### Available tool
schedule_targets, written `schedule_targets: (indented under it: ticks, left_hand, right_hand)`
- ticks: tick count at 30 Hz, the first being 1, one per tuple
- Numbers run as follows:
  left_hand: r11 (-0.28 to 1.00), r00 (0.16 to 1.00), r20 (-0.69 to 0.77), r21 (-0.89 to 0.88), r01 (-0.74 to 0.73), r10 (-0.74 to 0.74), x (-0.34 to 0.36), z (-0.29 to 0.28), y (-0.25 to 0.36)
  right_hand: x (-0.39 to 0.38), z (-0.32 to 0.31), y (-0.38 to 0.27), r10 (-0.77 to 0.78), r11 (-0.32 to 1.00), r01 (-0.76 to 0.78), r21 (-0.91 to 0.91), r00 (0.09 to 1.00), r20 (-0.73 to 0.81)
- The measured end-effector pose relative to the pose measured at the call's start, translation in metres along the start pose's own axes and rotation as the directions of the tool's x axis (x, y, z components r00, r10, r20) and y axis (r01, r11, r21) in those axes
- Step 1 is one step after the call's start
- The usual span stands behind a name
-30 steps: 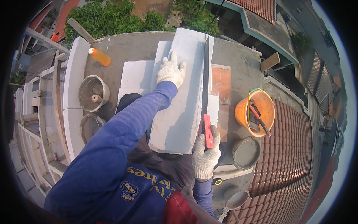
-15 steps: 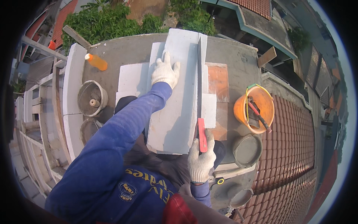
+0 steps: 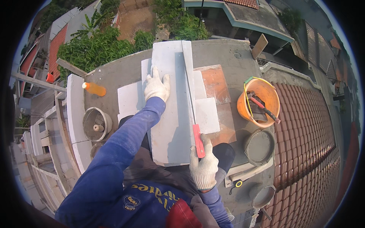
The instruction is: The person marks a white rectangular tile with a pencil, then uses a hand saw to cut it into smaller pieces. They repeatedly reposition the tile and saw to complete the cuts.
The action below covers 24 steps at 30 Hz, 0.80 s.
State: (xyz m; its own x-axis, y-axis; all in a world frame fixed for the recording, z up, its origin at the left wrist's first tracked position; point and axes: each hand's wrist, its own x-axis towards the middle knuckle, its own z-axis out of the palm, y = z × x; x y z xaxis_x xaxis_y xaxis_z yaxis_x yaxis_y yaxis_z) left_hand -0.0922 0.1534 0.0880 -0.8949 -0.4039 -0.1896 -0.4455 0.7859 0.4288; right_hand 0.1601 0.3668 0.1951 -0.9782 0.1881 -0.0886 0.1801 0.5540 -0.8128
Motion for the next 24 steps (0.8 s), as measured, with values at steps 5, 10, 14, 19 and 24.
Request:
schedule_targets:
  ticks: [5,10,14,19,24]
  left_hand:
    - [1.0,1.0,-0.005,0.006,0.0,0.0,-0.004,-0.008,0.006]
    - [1.0,1.0,0.01,-0.007,0.018,-0.018,-0.007,-0.01,0.007]
    - [1.0,1.0,-0.004,-0.016,0.014,-0.014,-0.004,-0.004,0.005]
    - [1.0,1.0,0.019,-0.024,0.019,-0.018,-0.001,-0.006,0.005]
    - [0.999,1.0,0.011,-0.039,0.026,-0.025,-0.003,-0.009,0.003]
  right_hand:
    - [0.178,0.063,-0.015,-0.07,0.997,0.07,-0.012,0.998,0.005]
    - [0.166,0.066,-0.023,-0.159,0.987,0.155,-0.052,0.984,-0.081]
    - [0.023,0.003,-0.013,0.233,0.972,-0.23,-0.054,0.97,0.064]
    - [0.092,0.026,-0.021,0.047,0.999,-0.047,0.012,0.999,0.025]
    - [0.208,0.074,-0.029,-0.026,0.995,0.031,-0.092,0.998,0.049]
